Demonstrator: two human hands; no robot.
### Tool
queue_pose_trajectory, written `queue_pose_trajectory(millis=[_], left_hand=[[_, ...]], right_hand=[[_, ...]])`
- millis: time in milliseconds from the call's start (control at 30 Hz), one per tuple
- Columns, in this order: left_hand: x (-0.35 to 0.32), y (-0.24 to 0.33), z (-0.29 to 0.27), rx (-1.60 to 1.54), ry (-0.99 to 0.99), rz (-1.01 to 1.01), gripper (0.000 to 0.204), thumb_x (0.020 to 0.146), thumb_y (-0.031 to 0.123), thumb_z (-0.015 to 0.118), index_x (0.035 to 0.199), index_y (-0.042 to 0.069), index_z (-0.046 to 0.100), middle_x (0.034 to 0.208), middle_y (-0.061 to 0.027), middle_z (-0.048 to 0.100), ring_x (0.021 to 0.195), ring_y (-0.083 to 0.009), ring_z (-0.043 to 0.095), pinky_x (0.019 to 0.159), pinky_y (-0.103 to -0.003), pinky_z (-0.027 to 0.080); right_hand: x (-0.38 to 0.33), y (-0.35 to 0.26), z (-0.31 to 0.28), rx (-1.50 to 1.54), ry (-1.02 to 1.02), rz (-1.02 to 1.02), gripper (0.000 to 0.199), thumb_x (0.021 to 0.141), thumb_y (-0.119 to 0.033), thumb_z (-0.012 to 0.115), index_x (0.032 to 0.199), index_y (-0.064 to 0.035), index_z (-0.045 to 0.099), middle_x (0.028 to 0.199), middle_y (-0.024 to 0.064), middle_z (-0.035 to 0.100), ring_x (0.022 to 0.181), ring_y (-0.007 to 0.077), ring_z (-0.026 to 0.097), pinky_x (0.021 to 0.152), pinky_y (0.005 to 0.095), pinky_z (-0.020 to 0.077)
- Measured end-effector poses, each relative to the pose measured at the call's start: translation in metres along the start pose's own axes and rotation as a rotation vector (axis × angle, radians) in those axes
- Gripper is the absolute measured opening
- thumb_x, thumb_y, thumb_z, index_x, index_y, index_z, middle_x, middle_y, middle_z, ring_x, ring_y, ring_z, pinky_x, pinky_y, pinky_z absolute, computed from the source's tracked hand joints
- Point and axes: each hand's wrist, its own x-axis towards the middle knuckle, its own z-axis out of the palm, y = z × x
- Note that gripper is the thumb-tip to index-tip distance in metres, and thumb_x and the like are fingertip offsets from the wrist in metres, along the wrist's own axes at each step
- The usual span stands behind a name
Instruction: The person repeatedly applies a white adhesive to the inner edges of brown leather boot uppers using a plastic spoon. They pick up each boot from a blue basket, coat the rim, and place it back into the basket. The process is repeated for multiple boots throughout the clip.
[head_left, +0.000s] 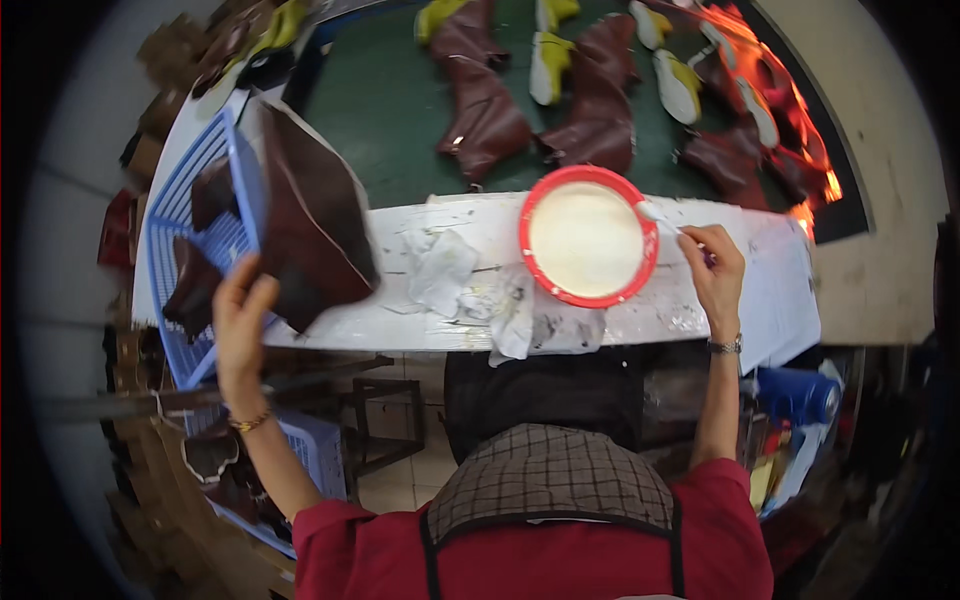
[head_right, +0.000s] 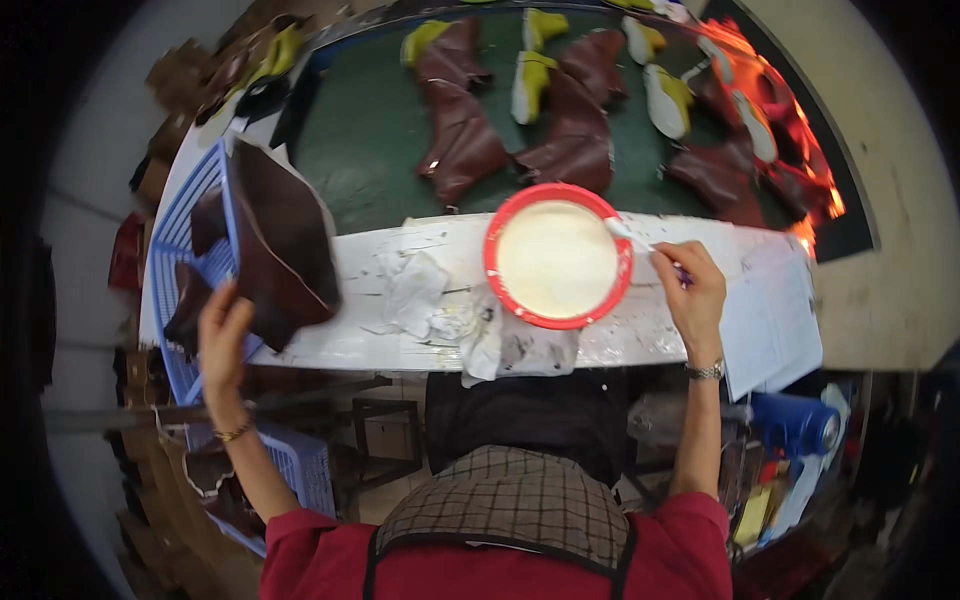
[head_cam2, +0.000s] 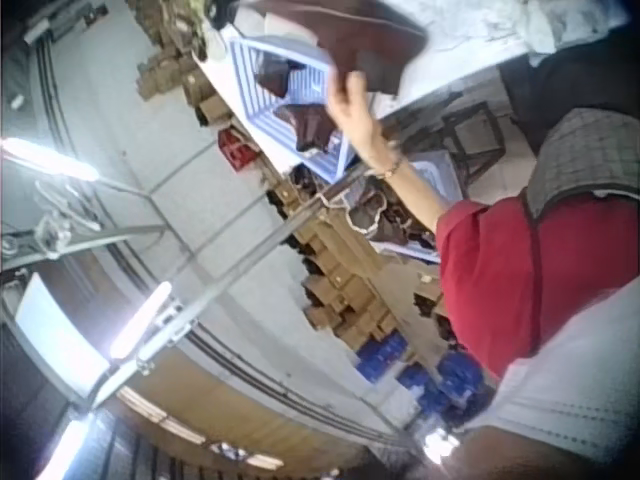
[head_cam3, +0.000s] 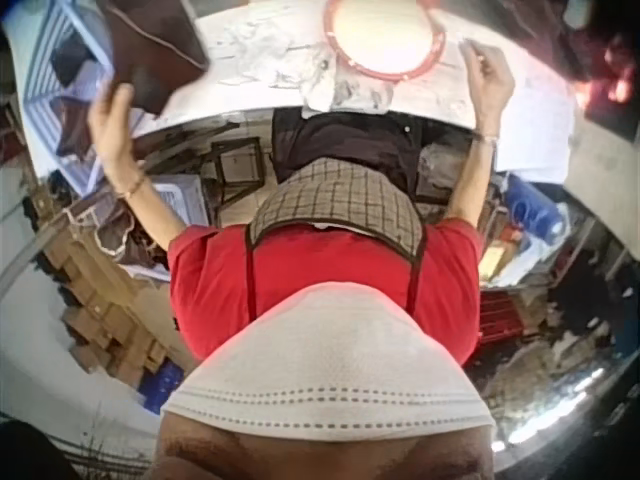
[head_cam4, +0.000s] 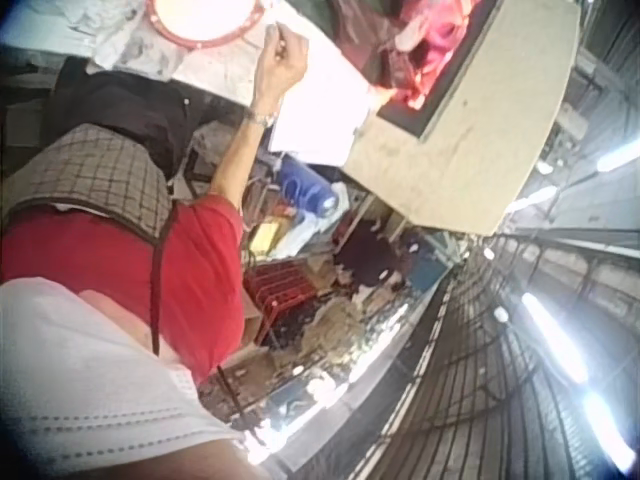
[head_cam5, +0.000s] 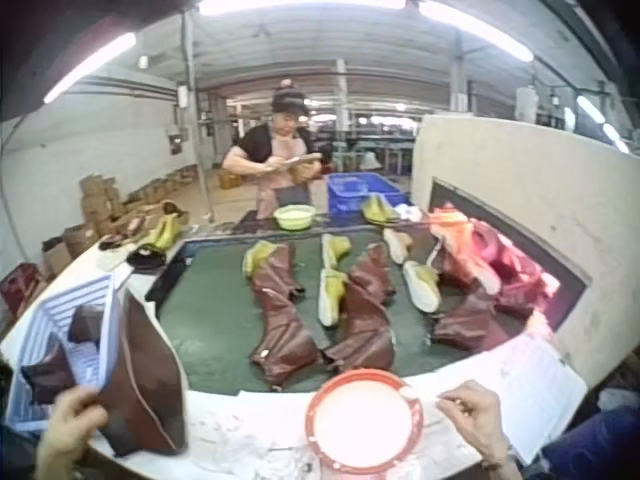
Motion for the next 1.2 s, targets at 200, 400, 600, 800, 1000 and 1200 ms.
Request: queue_pose_trajectory(millis=[200,400,600,800,1000,1200], left_hand=[[0.023,-0.090,0.067,0.343,-0.358,-0.173,0.053,0.099,0.017,0.065,0.146,-0.004,0.051,0.123,-0.0073,0.067,0.106,-0.0133,0.061,0.094,-0.027,0.048],[0.052,-0.058,0.120,0.313,-0.239,0.226,0.076,0.098,0.039,0.066,0.155,-0.003,0.037,0.131,-0.0192,0.066,0.113,-0.0267,0.065,0.098,-0.036,0.049],[0.078,-0.037,0.131,0.452,-0.152,0.006,0.059,0.074,0.028,0.080,0.120,-0.008,0.066,0.099,-0.0147,0.075,0.086,-0.0203,0.071,0.078,-0.033,0.055],[0.045,0.046,0.129,0.138,-0.176,0.090,0.019,0.081,0.008,0.076,0.096,-0.002,0.074,0.076,-0.0026,0.071,0.064,-0.0092,0.060,0.059,-0.027,0.048],[0.007,0.075,0.166,-0.310,-0.676,-0.194,0.055,0.075,-0.006,0.077,0.128,-0.004,0.063,0.114,-0.0104,0.072,0.101,-0.0151,0.068,0.085,-0.029,0.056],[0.001,0.072,0.180,-0.559,-0.693,-0.257,0.058,0.072,-0.005,0.076,0.129,-0.004,0.062,0.116,-0.0117,0.071,0.104,-0.0199,0.068,0.092,-0.033,0.055]], right_hand=[[-0.018,-0.033,-0.016,-0.345,-0.180,0.038,0.011,0.086,-0.021,0.078,0.089,-0.0095,0.077,0.084,0.0033,0.067,0.072,0.0254,0.067,0.061,0.0368,0.0495],[-0.033,-0.058,-0.008,-0.336,-0.272,0.036,0.013,0.085,-0.023,0.078,0.089,-0.0099,0.077,0.081,0.0050,0.067,0.072,0.0262,0.068,0.060,0.0375,0.0498],[-0.034,-0.053,-0.005,-0.169,-0.218,0.131,0.013,0.087,-0.019,0.078,0.095,-0.0083,0.078,0.080,0.0072,0.067,0.066,0.0213,0.066,0.059,0.0321,0.0489],[-0.024,-0.047,-0.015,0.069,-0.095,0.106,0.011,0.088,-0.008,0.076,0.097,-0.0019,0.076,0.083,0.0075,0.067,0.070,0.0149,0.063,0.061,0.0289,0.0470],[0.025,-0.085,0.011,0.350,-0.119,-0.227,0.014,0.083,-0.009,0.082,0.097,-0.0071,0.078,0.088,0.0027,0.069,0.076,0.0122,0.063,0.073,0.0290,0.0431],[0.040,-0.084,0.018,0.321,-0.130,-0.319,0.015,0.079,-0.014,0.085,0.093,-0.0107,0.080,0.087,-0.0015,0.070,0.083,0.0117,0.062,0.082,0.0289,0.0374]])
